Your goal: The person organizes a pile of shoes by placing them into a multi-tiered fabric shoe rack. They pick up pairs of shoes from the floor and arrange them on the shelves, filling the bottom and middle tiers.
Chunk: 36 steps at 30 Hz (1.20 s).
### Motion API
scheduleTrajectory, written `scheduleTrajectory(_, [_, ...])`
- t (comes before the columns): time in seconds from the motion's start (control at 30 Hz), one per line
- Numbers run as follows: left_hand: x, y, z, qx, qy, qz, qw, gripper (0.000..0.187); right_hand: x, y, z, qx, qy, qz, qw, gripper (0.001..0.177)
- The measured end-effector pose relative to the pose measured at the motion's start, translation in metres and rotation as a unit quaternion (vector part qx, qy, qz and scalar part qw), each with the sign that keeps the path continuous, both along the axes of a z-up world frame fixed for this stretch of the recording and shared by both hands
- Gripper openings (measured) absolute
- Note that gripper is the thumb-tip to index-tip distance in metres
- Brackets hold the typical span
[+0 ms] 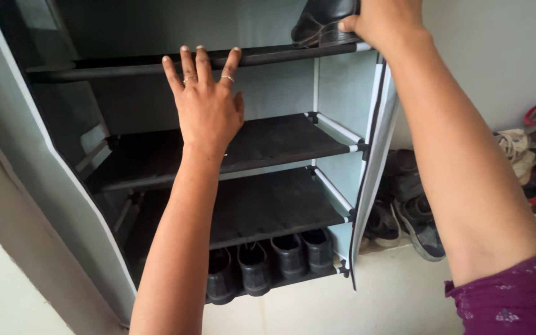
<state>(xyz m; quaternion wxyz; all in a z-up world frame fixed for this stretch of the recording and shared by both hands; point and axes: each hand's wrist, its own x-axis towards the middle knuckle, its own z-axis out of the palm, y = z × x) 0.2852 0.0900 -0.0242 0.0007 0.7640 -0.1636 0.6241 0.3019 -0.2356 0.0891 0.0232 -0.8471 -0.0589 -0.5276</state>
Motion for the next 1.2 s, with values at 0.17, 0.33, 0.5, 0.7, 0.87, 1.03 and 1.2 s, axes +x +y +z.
scheduleTrajectory(0.17, [0.002, -0.002, 0.000, 0.000, 0.007, 0.014, 1.000, 0.071, -0.026, 0.007, -0.015, -0.116, -0.138, 0.043, 0.983, 0.026])
scheduleTrajectory(0.33, [0.000, -0.004, 0.000, 0.001, 0.022, 0.035, 0.999, 0.074, -0.050, 0.003, -0.019, -0.103, -0.160, 0.130, 0.973, 0.012])
scheduleTrajectory(0.5, [0.003, -0.001, 0.003, 0.012, 0.046, 0.060, 0.997, 0.077, -0.084, -0.003, -0.023, -0.090, -0.175, 0.176, 0.964, 0.008])
scheduleTrajectory(0.7, [0.012, -0.004, -0.002, 0.005, 0.049, 0.077, 0.996, 0.080, -0.132, -0.008, -0.040, -0.110, -0.174, 0.150, 0.967, 0.006])
scheduleTrajectory(0.87, [0.011, -0.013, -0.012, -0.024, 0.030, 0.057, 0.998, 0.075, -0.173, -0.008, -0.060, -0.135, -0.160, 0.155, 0.965, 0.012])
scheduleTrajectory(1.03, [-0.001, -0.031, -0.024, 0.004, 0.001, 0.029, 1.000, 0.056, -0.194, -0.014, -0.080, -0.102, -0.119, 0.149, 0.976, 0.010])
scheduleTrajectory(1.2, [-0.033, -0.058, -0.028, 0.019, 0.042, -0.050, 0.998, 0.047, -0.205, -0.020, -0.105, -0.094, -0.085, 0.113, 0.985, 0.009])
